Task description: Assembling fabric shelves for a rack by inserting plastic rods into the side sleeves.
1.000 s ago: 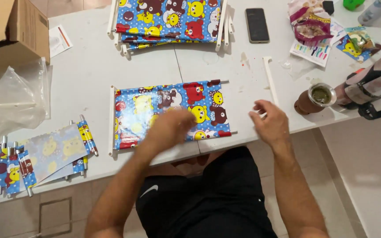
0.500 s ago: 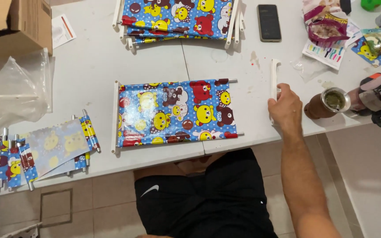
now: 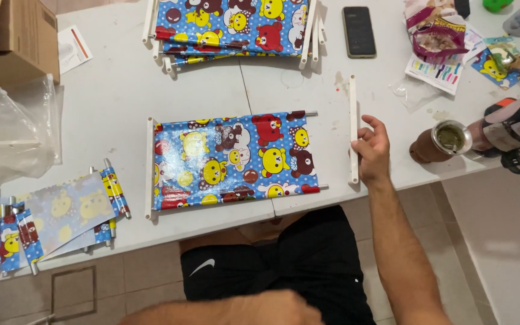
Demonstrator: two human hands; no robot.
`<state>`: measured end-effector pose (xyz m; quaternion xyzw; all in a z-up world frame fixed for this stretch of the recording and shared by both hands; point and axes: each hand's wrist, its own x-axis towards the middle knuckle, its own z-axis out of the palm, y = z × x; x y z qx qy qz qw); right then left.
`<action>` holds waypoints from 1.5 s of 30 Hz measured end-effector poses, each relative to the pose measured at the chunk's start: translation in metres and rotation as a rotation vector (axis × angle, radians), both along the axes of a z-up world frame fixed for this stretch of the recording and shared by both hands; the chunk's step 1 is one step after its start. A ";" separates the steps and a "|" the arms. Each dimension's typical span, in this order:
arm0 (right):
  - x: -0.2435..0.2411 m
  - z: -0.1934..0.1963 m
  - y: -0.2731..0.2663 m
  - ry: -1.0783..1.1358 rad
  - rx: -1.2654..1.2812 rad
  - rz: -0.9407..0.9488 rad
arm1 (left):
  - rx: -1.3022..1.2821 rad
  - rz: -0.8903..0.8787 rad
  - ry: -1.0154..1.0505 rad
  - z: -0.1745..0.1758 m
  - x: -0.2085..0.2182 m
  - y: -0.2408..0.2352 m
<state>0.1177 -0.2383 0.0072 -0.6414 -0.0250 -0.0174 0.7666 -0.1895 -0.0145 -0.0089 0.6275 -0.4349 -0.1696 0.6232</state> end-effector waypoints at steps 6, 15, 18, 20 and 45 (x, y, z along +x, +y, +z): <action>-0.003 -0.005 -0.008 -0.033 0.105 0.122 | 0.438 0.611 -0.525 0.074 0.221 0.018; -0.006 0.025 -0.003 0.020 -0.049 0.145 | 0.856 0.989 -0.498 0.010 0.365 0.018; 0.002 0.022 -0.003 0.099 0.058 0.205 | 0.927 0.910 -0.499 0.013 0.361 0.019; 0.011 0.019 -0.002 0.132 0.059 0.239 | 0.962 0.911 -0.485 0.017 0.361 0.019; 0.028 0.010 0.055 0.114 0.082 0.332 | 0.757 0.963 -0.513 0.039 0.361 0.031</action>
